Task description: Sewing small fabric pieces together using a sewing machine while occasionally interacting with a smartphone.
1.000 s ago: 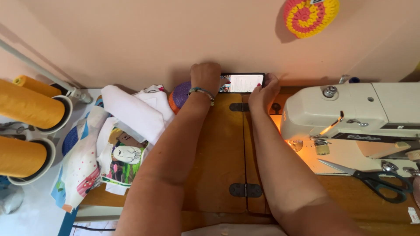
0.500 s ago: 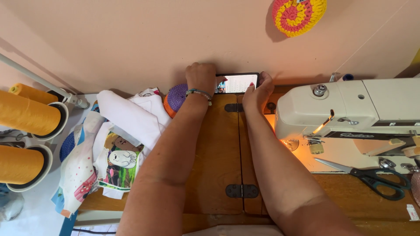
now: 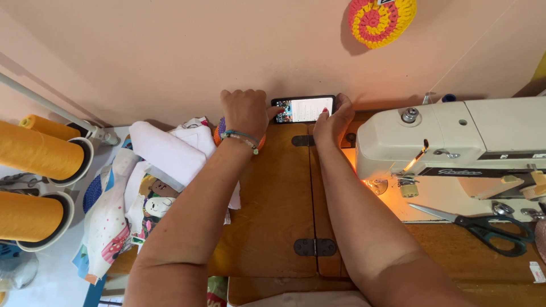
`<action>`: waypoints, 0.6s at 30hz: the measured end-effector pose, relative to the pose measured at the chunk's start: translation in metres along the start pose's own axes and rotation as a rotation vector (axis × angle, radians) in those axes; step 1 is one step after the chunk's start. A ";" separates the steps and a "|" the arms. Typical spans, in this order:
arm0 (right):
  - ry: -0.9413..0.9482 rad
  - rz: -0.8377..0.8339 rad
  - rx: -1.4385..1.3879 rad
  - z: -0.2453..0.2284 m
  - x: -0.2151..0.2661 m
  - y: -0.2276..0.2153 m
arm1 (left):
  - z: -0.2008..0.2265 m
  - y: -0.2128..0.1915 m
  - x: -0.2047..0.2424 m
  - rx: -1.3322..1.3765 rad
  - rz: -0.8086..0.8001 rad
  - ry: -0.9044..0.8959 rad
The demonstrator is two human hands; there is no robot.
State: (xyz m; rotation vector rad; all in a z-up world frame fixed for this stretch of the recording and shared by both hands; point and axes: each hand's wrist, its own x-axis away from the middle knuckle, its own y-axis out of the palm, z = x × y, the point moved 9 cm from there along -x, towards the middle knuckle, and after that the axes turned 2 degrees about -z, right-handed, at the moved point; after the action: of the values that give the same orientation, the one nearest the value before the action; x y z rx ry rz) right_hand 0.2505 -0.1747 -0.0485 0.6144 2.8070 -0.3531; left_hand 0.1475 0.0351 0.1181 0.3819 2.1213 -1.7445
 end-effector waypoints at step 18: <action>-0.097 -0.038 0.088 -0.020 0.010 -0.004 | 0.055 -0.022 0.104 0.144 -0.128 0.150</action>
State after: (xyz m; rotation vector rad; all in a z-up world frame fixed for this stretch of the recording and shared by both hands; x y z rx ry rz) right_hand 0.2361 -0.1692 -0.0321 0.5475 2.7250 -0.5017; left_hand 0.0507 -0.0256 0.0819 0.4365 2.1710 -2.0065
